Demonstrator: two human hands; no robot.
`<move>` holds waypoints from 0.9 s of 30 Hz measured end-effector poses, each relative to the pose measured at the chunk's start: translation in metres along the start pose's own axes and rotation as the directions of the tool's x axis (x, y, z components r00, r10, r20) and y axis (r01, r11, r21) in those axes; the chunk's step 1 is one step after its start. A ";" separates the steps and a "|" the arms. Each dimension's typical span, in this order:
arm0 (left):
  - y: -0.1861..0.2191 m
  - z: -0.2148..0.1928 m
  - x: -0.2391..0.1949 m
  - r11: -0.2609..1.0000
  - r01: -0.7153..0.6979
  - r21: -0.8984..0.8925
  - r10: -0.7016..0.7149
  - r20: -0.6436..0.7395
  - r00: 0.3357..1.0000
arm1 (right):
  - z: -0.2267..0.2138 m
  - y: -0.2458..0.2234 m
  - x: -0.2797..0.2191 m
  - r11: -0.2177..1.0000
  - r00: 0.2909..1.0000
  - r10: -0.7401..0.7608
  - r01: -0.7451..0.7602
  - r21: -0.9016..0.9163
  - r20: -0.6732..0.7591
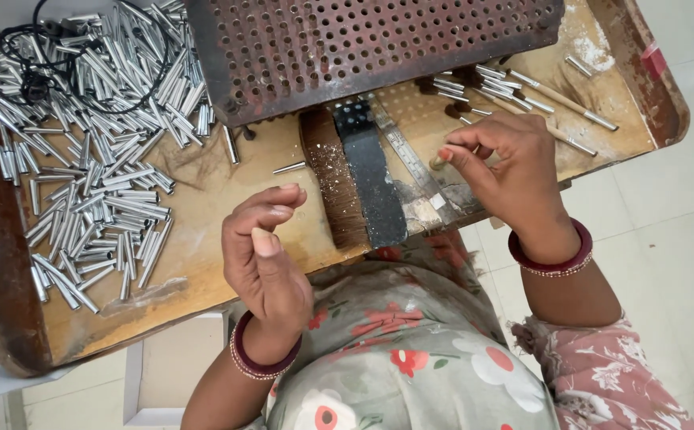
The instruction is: The person sits at a workbench assembling brushes. They pick metal ferrules from a pile, insert a brush head or handle into each ferrule, press the parts together by hand, and set the assembled brush aside, repeating the cycle.
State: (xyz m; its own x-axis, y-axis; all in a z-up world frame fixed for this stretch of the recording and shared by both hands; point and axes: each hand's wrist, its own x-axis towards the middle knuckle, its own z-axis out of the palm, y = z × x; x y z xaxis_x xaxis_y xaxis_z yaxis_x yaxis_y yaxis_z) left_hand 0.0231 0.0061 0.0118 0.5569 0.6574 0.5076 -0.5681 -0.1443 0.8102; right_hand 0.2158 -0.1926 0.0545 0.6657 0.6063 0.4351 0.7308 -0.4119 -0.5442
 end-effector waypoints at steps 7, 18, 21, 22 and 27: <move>0.008 0.013 0.002 1.000 -0.031 0.002 0.031 0.068 0.997 | 0.010 -0.001 -0.010 0.999 0.988 -0.038 0.038 0.001 -0.148; 0.025 0.071 -0.009 0.991 0.078 0.107 -0.112 0.352 0.929 | 0.046 -0.030 -0.070 0.545 0.887 0.218 0.236 0.804 -0.408; 0.025 0.075 -0.013 0.935 0.350 0.051 -0.333 0.458 0.824 | 0.047 -0.036 -0.075 0.607 0.888 0.199 0.220 0.763 -0.414; 0.023 0.076 -0.016 0.963 0.266 0.046 -0.258 0.446 0.857 | 0.048 -0.037 -0.076 0.626 0.895 0.177 0.218 0.749 -0.409; 0.022 0.077 -0.018 0.985 0.171 0.035 -0.171 0.398 0.901 | 0.031 -0.045 -0.068 0.592 0.940 0.112 0.199 0.781 -0.324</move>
State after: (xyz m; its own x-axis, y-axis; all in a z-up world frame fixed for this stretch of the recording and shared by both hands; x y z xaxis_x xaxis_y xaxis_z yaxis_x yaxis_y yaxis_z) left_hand 0.0476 -0.0662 0.0431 0.8403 0.3225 0.4357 -0.4427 -0.0554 0.8949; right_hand 0.1331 -0.1944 0.0271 0.7560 0.3035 0.5800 0.4468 0.4083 -0.7960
